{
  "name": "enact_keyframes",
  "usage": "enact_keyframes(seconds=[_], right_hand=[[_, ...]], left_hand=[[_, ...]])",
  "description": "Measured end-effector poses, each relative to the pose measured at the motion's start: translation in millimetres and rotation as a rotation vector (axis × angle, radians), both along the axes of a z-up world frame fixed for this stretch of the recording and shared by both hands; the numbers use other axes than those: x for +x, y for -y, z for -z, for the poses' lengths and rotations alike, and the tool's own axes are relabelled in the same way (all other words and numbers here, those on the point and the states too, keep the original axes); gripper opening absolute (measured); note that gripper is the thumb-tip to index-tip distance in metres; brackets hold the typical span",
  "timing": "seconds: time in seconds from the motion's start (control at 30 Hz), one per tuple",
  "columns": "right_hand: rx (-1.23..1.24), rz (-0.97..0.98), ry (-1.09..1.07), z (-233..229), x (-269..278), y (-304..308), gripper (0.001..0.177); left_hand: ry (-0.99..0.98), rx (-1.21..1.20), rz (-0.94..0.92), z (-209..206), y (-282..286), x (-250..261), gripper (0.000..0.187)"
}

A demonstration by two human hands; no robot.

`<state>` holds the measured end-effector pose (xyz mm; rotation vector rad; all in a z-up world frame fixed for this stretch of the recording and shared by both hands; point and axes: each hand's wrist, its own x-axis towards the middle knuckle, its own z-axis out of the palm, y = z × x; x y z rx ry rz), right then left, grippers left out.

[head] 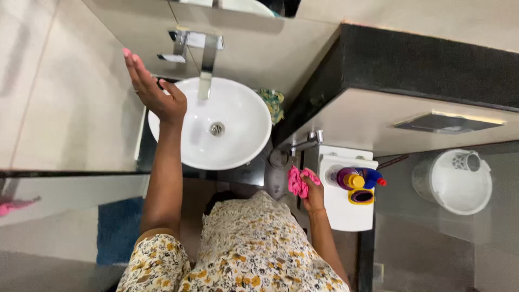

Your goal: Cleaning and wiping down a bathroom shelf using a pink cloth.

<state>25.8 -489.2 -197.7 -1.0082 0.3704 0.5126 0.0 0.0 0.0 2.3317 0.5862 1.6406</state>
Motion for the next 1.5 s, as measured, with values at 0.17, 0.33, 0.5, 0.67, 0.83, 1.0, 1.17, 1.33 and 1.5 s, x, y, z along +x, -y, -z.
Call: enact_keyframes(seconds=[0.17,0.33,0.5,0.67,0.83,1.0,1.17,1.33,1.5], right_hand=[[-0.028,0.048,-0.020,-5.6,-7.6,-12.4,0.042],[-0.001,0.081,0.005,15.8,-10.2,-8.7,0.040],[-0.042,0.100,-0.020,17.3,-11.9,0.5,0.038],[-0.041,0.076,-0.011,19.0,-15.7,7.1,0.038],[-0.030,0.095,0.022,14.6,-0.4,-3.3,0.038],[-0.043,0.061,-0.010,10.1,-5.2,-3.9,0.037],[-0.062,0.044,0.009,5.4,-1.3,4.6,0.037],[-0.108,0.034,0.004,5.5,-1.8,18.1,0.036],[-0.104,0.007,-0.018,7.7,-6.7,19.6,0.036]], left_hand=[[-0.826,-0.376,-0.036,30.0,-39.9,19.1,0.094],[-0.967,-0.853,0.182,246.9,-137.5,12.8,0.034],[-0.445,-0.205,-0.208,11.2,-30.7,20.9,0.097],[-0.818,-0.559,0.100,131.2,-112.7,43.4,0.101],[-0.212,-0.514,-0.019,178.5,-139.9,66.8,0.088],[0.515,-1.985,0.989,193.1,-163.1,76.9,0.047],[0.569,-1.903,0.741,160.0,-135.1,72.2,0.066],[0.326,-1.711,0.685,156.3,-146.7,54.6,0.082],[0.128,-1.552,0.315,140.0,-114.1,16.9,0.059]])
